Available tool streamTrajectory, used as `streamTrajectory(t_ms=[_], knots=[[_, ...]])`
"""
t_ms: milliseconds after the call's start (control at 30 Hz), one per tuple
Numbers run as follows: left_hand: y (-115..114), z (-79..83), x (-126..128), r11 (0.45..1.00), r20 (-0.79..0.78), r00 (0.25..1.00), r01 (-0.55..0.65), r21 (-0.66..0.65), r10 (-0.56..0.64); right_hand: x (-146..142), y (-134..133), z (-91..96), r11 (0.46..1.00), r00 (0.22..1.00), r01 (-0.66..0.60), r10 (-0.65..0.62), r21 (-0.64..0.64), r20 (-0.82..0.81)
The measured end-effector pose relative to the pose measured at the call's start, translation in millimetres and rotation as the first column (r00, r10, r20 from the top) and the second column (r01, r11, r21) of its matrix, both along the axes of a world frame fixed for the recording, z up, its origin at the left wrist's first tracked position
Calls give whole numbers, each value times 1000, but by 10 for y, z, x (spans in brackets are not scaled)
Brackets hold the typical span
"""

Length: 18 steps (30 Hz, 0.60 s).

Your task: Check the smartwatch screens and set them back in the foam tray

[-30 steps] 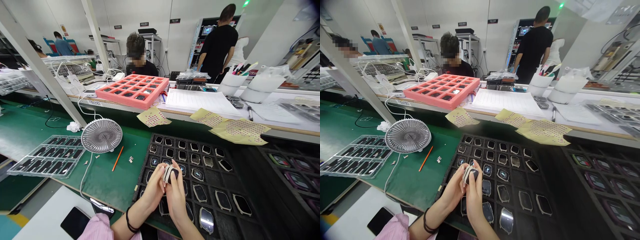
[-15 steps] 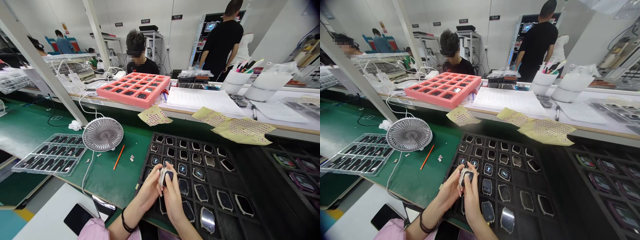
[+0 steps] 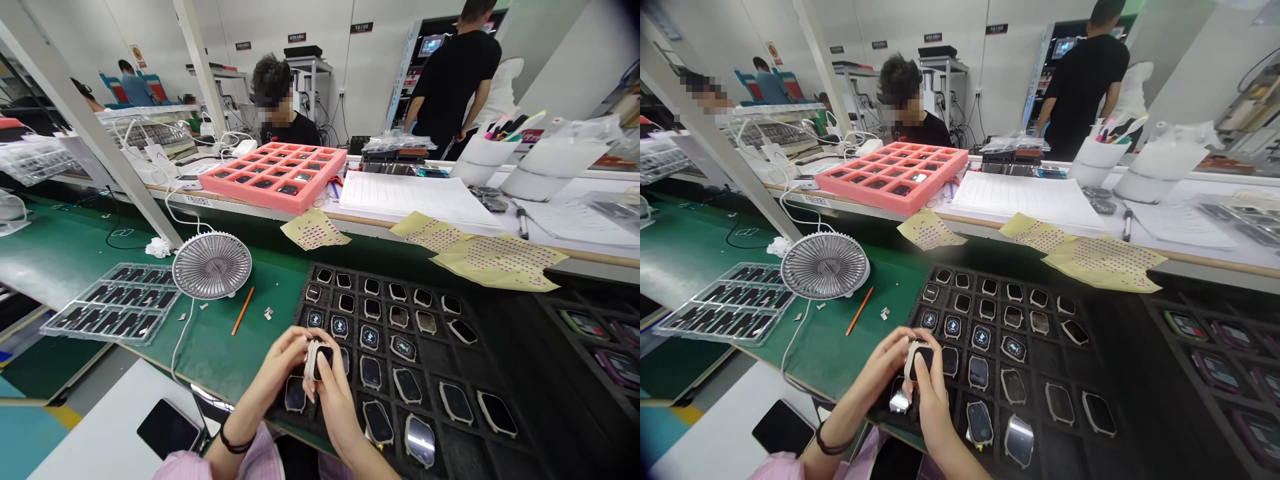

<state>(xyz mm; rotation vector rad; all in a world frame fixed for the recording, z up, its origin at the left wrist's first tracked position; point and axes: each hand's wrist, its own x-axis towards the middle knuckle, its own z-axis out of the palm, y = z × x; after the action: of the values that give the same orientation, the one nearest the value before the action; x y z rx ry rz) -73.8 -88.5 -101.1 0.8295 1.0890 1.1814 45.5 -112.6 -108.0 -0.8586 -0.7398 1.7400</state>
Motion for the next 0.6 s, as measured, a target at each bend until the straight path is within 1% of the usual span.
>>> streamTrajectory(t_ms=[33,67,100,133,167,200,233,267,333,433,600], knots=[[63,-34,-127,995,-210,975,-64,75,78,3,1,-4,1000,1000,-15,15,-1,4],[129,-80,-261,972,-434,874,-158,175,220,7,2,-11,1000,1000,-27,27,0,11],[192,-137,-392,934,-615,703,-240,266,356,11,1,-20,999,999,-34,34,3,20],[249,-201,-513,909,-745,523,-272,316,415,15,0,-31,999,999,-38,38,6,28],[298,-265,-616,903,-826,380,-276,330,418,19,-1,-42,999,998,-41,41,9,37],[338,-324,-697,914,-875,296,-258,312,382,21,-3,-52,999,998,-44,43,11,44],[369,-374,-753,926,-905,243,-240,291,348,21,-4,-61,999,998,-45,44,13,50],[393,-412,-788,939,-923,221,-217,268,315,21,-5,-67,999,998,-45,44,14,55],[423,-445,-807,956,-936,225,-176,234,271,17,-9,-71,999,997,-40,40,14,61],[450,-429,-786,969,-939,251,-144,202,233,6,-18,-62,999,997,-39,38,10,74],[430,-420,-748,978,-945,258,-110,178,201,-21,-25,-54,999,995,-34,34,-4,91]])
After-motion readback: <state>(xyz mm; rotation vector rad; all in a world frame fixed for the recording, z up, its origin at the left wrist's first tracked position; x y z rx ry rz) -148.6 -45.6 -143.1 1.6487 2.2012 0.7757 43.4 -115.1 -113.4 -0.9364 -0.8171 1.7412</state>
